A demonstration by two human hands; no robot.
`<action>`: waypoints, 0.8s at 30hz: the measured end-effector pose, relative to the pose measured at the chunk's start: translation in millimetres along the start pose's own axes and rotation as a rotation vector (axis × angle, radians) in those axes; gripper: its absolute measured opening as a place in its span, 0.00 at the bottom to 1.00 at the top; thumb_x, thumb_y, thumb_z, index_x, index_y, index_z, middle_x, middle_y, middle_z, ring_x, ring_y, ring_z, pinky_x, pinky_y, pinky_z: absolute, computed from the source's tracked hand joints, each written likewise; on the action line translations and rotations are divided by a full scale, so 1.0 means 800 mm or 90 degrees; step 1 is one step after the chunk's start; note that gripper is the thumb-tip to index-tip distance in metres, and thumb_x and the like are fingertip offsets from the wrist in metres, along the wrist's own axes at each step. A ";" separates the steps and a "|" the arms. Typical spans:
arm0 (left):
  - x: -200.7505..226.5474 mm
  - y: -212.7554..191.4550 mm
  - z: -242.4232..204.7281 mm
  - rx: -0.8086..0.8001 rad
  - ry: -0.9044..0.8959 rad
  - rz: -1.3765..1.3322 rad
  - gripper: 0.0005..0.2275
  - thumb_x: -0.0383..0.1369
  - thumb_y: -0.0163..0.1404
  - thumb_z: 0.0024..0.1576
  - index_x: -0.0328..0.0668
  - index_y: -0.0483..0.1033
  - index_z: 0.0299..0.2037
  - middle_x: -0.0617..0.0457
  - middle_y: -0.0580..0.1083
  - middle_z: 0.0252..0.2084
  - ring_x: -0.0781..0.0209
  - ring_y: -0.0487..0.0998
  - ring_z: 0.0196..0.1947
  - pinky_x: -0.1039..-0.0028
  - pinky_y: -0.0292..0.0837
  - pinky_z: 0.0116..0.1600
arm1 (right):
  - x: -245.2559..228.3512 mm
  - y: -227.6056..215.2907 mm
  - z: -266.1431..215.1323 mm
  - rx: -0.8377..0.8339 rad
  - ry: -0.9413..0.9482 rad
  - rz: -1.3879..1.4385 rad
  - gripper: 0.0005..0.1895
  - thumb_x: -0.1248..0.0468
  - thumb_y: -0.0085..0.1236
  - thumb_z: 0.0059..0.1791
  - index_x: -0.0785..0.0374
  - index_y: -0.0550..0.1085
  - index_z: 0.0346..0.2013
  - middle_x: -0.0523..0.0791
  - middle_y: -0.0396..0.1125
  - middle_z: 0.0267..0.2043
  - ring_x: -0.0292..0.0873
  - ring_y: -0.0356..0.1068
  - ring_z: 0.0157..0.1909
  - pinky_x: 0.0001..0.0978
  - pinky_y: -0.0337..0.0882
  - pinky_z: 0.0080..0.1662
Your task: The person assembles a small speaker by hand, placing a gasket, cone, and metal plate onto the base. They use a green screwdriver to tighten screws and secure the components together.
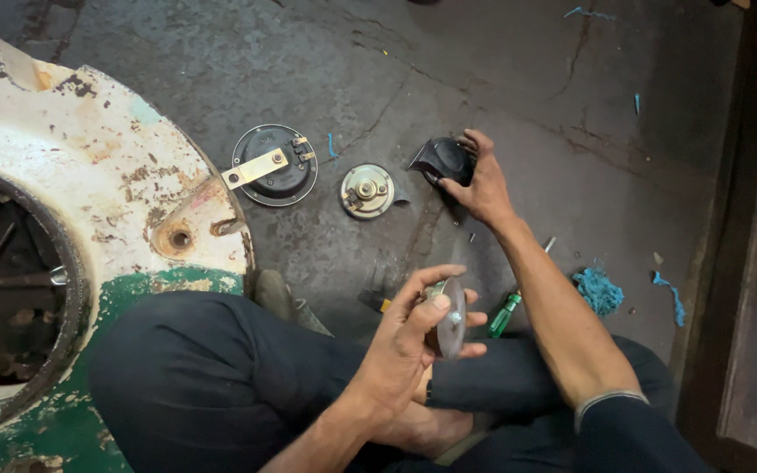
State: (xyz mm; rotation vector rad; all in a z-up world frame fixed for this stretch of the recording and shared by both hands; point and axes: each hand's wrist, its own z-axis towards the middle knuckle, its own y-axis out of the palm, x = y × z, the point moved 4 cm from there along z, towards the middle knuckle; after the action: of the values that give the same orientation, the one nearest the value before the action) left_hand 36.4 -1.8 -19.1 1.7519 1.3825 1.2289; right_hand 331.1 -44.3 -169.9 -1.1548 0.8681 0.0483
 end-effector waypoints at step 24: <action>-0.001 0.002 -0.002 -0.033 0.006 -0.023 0.24 0.40 0.50 0.59 0.42 0.66 0.65 0.43 0.71 0.55 0.51 0.78 0.52 0.56 0.82 0.50 | -0.008 -0.002 0.005 -0.058 0.139 0.034 0.52 0.64 0.74 0.39 0.58 0.49 0.69 0.55 0.65 0.65 0.56 0.66 0.67 0.46 0.66 0.67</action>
State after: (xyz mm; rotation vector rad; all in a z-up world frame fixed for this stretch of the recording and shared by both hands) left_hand 35.6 -3.1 -16.9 1.6807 1.3699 1.2429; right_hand 329.6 -39.4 -164.7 -1.2376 1.0985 0.0051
